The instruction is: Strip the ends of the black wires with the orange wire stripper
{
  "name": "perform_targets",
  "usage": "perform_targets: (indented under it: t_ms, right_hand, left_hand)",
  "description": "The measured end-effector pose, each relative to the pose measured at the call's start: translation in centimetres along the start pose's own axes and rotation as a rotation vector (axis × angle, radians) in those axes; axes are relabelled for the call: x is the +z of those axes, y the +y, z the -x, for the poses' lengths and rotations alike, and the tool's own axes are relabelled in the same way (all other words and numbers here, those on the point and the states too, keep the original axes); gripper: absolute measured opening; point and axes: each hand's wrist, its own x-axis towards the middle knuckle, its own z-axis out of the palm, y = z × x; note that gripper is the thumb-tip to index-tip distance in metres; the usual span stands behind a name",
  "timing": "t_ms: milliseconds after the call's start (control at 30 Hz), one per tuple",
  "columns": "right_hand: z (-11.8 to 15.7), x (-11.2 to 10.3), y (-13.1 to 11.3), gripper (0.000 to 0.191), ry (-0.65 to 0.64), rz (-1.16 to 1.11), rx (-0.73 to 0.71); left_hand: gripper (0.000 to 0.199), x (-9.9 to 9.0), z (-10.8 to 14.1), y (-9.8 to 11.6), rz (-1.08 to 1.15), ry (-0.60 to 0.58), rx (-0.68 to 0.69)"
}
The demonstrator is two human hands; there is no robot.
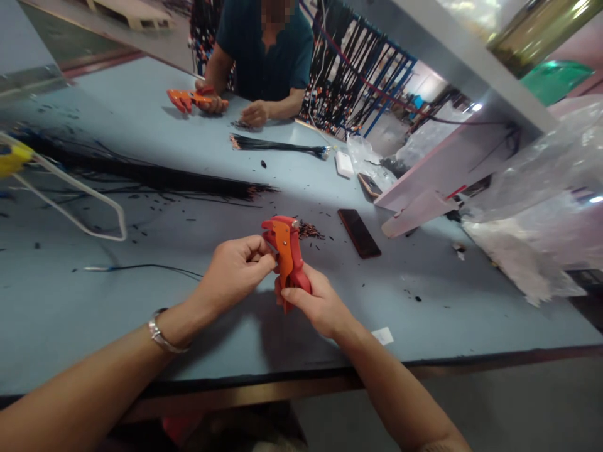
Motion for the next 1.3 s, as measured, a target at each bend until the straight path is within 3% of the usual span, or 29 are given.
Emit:
perform_targets:
  t_ms: [167,533,1000,1133,1300]
  right_hand:
    - [-0.4,-0.1,-0.2,0.008,0.065,0.162,-0.042]
    - [-2.0,-1.2,0.9,0.002,0.164,0.289,0.051]
    - [-3.4,-1.4,0.9,0.022,0.199,0.383,0.149]
    - [-3.4,-1.4,1.5,0.024,0.206,0.196,0.178]
    - [-2.7,-2.6,2.4,0.029,0.211,-0.429,0.166]
  left_hand:
    - [0.019,0.3,-0.3,-0.2,0.013,0.014,0.004]
    - [0.020,1.9,-2.0,-1.5,-0.021,-0.009,0.059]
    - [0.027,2.1,-3.4,-3.0,-0.106,0.007,0.086]
    - [0.025,2.2,-3.4,-3.1,-0.117,0.012,0.071]
    - [0.022,1.3,-3.4,-3.2,-0.146,0.123,0.029]
